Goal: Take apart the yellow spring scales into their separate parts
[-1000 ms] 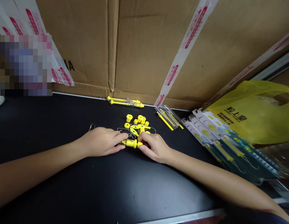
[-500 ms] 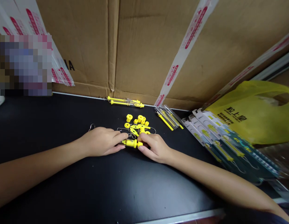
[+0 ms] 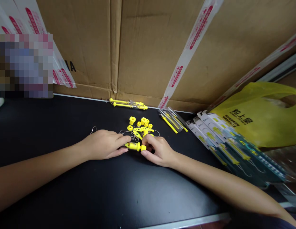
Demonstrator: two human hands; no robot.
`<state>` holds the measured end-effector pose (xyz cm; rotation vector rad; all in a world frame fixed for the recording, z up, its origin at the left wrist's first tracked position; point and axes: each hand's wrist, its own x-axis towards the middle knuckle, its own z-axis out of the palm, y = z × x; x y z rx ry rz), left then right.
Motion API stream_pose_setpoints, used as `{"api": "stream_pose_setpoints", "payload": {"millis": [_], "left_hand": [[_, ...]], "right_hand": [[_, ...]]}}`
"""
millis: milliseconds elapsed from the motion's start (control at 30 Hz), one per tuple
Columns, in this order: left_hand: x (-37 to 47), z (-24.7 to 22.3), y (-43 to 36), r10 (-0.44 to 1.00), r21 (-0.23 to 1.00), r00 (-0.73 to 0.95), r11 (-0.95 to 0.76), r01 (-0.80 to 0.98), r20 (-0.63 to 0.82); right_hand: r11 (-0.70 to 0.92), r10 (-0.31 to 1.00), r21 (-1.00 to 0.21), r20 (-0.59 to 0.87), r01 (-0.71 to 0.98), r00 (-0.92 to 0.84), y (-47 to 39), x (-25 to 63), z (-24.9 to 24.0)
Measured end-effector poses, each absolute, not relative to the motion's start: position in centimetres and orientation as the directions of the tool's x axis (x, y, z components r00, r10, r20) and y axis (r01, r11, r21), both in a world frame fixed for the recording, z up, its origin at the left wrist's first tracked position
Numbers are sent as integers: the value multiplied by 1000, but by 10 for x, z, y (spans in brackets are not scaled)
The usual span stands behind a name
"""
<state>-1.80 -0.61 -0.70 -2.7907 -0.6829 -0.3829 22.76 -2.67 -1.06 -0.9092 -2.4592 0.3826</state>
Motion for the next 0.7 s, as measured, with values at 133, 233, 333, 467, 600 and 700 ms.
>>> {"api": "stream_pose_setpoints", "payload": {"millis": [133,233,333,467,600,700], "left_hand": [[-18,-8,-6,416,-179,857,-859,480,304],[-18,-8,-6,416,-183,857,-857,481,304],[-18,-8,-6,421,-177,854,-856,485,305],[-18,-7,-6,424,-174,853,-856,487,303],[-18,-7,-6,415,-179,855,-858,482,312],[-18,-7,-6,404,-182,854,-860,477,326]], "right_hand": [[773,630,-356,342,525,-697,-25,226,-8],[788,613,-339,346,515,-710,-25,225,-9],[774,630,-364,373,517,-681,-27,225,-10],[745,666,-405,392,530,-635,-29,227,-11],[759,649,-380,381,529,-658,-26,227,-9],[789,613,-346,375,509,-695,-25,226,-9]]}}
